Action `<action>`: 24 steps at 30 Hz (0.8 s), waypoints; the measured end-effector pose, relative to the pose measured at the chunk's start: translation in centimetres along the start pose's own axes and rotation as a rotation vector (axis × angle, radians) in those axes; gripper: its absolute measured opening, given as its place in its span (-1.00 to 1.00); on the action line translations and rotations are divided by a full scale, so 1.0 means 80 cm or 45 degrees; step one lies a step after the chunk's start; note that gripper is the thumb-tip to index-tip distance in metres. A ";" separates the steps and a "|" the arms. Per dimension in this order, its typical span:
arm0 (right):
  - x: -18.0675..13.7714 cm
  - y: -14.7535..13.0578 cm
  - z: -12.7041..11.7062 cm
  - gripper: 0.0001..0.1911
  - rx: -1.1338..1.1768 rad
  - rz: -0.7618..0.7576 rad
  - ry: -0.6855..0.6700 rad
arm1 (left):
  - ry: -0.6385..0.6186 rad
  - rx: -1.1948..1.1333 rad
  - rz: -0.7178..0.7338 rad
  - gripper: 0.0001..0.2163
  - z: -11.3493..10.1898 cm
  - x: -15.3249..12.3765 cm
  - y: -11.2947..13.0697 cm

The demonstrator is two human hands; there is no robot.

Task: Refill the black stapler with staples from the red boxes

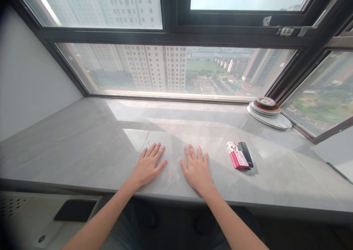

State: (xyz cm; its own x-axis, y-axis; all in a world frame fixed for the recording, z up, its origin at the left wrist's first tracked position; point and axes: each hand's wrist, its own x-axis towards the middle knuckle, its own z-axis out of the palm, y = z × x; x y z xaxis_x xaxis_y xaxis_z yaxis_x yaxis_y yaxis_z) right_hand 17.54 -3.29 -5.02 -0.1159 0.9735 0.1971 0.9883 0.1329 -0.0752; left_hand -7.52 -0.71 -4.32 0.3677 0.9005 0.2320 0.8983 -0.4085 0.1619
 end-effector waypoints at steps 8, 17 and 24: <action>0.000 0.001 0.000 -0.34 0.052 -0.006 0.009 | 0.022 -0.022 -0.007 -0.39 0.000 0.000 0.000; -0.001 0.000 -0.003 -0.34 0.082 -0.005 0.018 | 0.031 -0.084 -0.010 -0.38 0.002 0.001 -0.001; -0.001 0.003 0.000 -0.34 0.075 -0.013 0.038 | 0.035 -0.090 -0.006 -0.38 0.003 0.000 0.000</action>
State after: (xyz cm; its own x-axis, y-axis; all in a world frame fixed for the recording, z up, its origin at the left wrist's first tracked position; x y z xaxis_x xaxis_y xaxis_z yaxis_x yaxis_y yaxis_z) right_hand 17.76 -3.37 -5.04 -0.1217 0.9662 0.2275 0.9795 0.1540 -0.1301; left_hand -7.48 -0.64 -4.53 0.3557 0.8985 0.2574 0.8804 -0.4145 0.2304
